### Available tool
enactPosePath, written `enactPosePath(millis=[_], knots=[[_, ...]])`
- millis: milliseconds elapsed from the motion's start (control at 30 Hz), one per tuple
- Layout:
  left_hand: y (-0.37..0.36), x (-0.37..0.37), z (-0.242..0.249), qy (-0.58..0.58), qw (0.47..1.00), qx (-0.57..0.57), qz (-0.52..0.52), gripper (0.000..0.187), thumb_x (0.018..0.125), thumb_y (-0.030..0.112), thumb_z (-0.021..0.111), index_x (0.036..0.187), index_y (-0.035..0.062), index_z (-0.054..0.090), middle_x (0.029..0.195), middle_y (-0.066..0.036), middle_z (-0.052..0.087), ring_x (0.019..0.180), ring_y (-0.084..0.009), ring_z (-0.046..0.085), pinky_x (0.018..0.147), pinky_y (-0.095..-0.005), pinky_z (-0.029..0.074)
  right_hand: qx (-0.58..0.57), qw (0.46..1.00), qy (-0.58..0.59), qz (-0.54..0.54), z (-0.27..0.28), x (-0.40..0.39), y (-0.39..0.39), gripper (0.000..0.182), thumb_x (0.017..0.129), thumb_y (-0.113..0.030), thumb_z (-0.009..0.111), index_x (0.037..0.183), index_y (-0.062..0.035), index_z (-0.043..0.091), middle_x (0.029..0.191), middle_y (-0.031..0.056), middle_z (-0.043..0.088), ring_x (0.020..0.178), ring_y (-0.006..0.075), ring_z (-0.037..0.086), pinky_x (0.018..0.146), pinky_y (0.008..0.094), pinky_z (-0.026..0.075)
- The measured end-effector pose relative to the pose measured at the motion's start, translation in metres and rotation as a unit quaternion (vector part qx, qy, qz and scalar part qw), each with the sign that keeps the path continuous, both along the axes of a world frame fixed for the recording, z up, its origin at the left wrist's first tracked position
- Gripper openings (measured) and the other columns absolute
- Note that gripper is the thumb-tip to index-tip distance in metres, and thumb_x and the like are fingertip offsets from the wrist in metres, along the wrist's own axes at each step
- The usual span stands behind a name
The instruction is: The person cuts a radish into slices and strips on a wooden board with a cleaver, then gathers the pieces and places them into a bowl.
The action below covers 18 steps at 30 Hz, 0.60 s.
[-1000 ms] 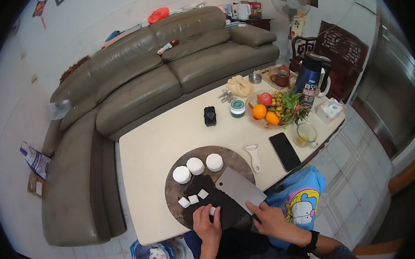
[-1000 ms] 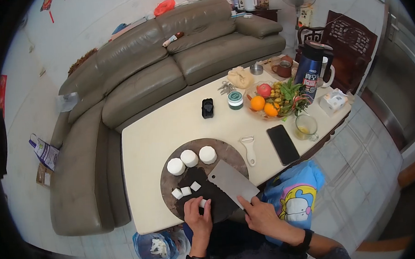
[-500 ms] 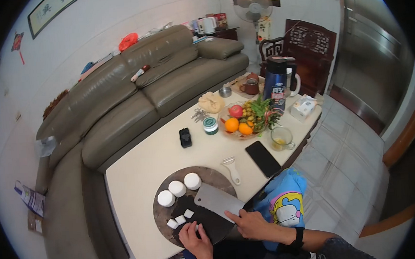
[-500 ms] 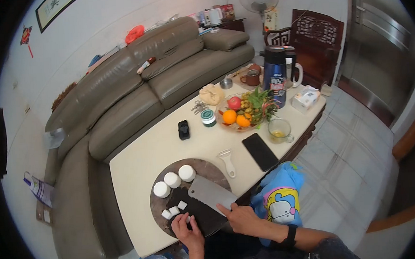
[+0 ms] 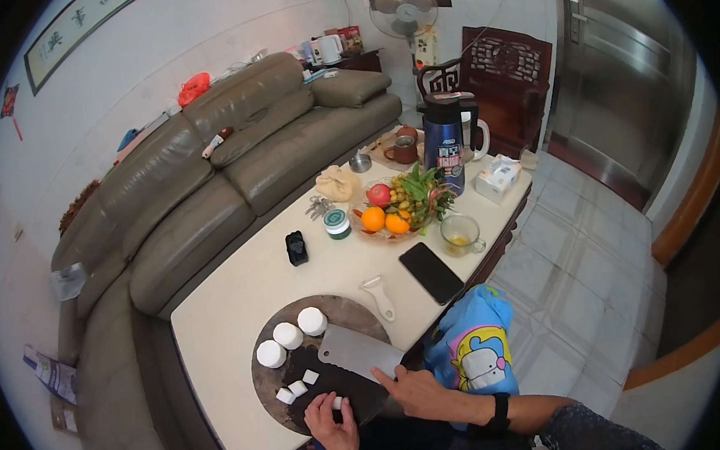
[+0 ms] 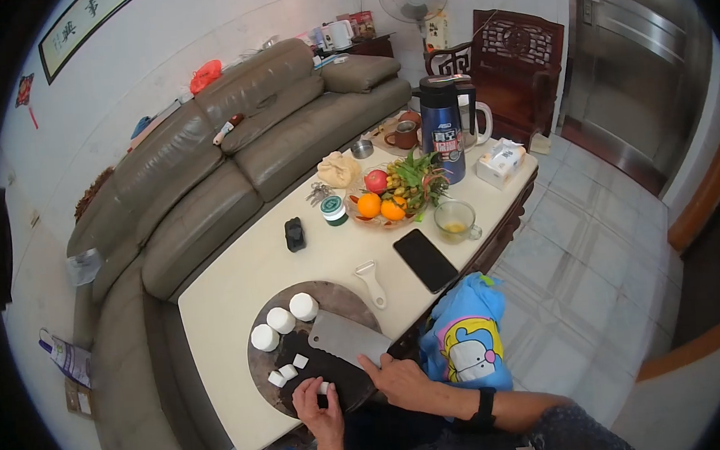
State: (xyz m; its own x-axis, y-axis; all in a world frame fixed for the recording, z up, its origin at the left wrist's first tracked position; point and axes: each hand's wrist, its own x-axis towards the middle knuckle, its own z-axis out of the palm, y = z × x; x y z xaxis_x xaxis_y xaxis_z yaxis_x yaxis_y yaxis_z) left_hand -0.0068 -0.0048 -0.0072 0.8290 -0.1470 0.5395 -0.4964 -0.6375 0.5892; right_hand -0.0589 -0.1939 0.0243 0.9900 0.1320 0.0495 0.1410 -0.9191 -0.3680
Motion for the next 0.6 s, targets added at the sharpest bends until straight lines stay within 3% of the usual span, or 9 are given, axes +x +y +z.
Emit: enactPosePath(millis=[67, 600], knots=[[0.002, -0.002, 0.0, 0.003, 1.0, 0.009, -0.017, 0.024, 0.074, 0.003, 0.072, 0.098, 0.0019, 0.065, 0.101, -0.014, 0.06, 0.093, -0.0321, 0.057, 0.082, -0.0414, 0.044, 0.012, 1.0, -0.014, 0.004, -0.009, 0.001, 0.0, 0.085, 0.064, -0.001, 0.066, 0.143, -0.001, 0.034, 0.083, 0.0213, 0.055, 0.061, 0.0332, 0.061, 0.049, 0.0393, 0.05], [-0.001, -0.008, -0.016, -0.049, 0.998, 0.0, 0.031, 0.033, 0.077, 0.001, 0.069, 0.109, 0.0009, 0.061, 0.1, -0.017, 0.058, 0.091, -0.0343, 0.055, 0.08, -0.0429, 0.045, 0.024, 0.999, 0.021, 0.032, -0.001, 0.001, -0.002, 0.083, 0.066, -0.002, 0.067, 0.143, -0.0022, 0.035, 0.087, 0.0234, 0.056, 0.065, 0.0343, 0.063, 0.051, 0.0398, 0.051]])
